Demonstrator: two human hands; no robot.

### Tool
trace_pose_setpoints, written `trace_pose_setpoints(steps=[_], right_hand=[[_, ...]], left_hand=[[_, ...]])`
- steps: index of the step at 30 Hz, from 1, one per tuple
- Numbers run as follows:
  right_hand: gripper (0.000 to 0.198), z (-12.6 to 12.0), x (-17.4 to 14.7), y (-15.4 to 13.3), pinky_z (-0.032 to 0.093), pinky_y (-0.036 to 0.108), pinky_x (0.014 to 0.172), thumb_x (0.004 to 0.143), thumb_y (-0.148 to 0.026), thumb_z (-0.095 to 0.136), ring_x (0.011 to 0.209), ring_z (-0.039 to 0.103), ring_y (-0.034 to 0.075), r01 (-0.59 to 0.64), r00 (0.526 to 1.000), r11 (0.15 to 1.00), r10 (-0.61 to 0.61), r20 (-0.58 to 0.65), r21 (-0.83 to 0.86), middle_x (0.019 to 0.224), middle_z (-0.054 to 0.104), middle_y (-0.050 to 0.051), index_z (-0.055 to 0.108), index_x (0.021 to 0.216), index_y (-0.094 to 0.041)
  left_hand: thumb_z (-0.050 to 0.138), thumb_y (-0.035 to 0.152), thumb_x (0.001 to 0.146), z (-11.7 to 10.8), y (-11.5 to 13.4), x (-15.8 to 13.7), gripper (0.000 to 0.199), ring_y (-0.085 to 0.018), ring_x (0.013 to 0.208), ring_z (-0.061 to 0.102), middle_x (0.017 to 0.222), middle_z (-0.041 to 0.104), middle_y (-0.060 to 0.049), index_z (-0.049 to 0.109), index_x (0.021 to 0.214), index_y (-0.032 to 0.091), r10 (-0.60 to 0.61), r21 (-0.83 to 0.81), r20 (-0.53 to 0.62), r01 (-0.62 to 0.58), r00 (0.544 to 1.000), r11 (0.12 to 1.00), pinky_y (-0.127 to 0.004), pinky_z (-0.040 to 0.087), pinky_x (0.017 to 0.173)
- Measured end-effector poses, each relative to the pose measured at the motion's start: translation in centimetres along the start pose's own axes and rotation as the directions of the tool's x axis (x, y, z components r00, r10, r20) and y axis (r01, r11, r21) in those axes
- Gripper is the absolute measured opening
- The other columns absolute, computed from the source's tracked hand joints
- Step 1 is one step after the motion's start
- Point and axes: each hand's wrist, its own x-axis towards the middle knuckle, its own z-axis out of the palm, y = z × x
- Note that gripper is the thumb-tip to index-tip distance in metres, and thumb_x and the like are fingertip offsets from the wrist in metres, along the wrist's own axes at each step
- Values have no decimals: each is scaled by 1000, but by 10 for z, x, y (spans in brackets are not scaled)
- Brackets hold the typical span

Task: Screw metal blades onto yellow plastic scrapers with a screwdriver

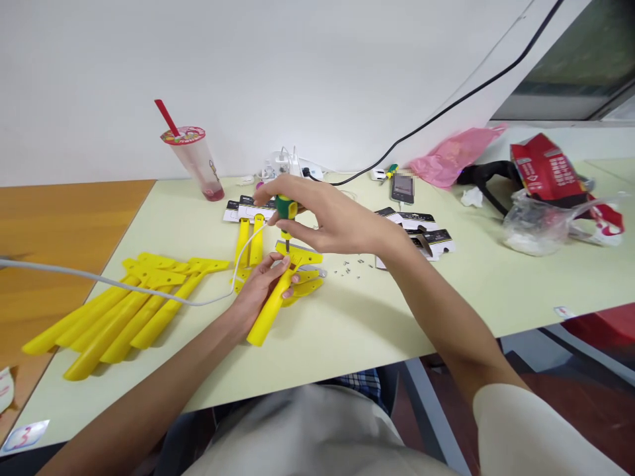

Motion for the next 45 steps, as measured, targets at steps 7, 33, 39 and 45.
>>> trace_pose_setpoints(steps=[7,33,39,45], right_hand=[[31,6,1,5,56,39,107,115,-29,51,122,70,22,23,1000,999,-23,16,34,144,71,11,53,145,-22],[26,-14,-1,11,57,39,98,113,-28,55,112,72,23,-64,998,997,65,17,-36,130,75,9,60,137,-21],[39,-15,-1,5,58,41,100,107,-15,52,122,68,24,-38,996,999,38,79,-7,146,68,13,54,145,-20],[20,-11,0,10,57,38,96,113,-27,54,110,70,22,-38,999,997,40,31,-65,133,73,9,59,131,-20]], left_hand=[[100,27,79,1,-1,-1,49,-12,67,68,88,64,1,56,103,22,-47,-8,8,47,999,999,-18,45,45],[90,26,92,-2,7,-3,35,-6,48,55,84,61,3,57,100,22,-75,-9,11,76,997,997,-16,46,41],[92,22,89,-7,3,2,34,-10,69,69,92,64,0,61,102,20,-57,-66,21,58,998,996,-15,49,44],[94,22,88,-6,3,2,34,-10,71,69,94,65,0,63,102,20,-54,-83,9,55,999,995,-16,49,44]])
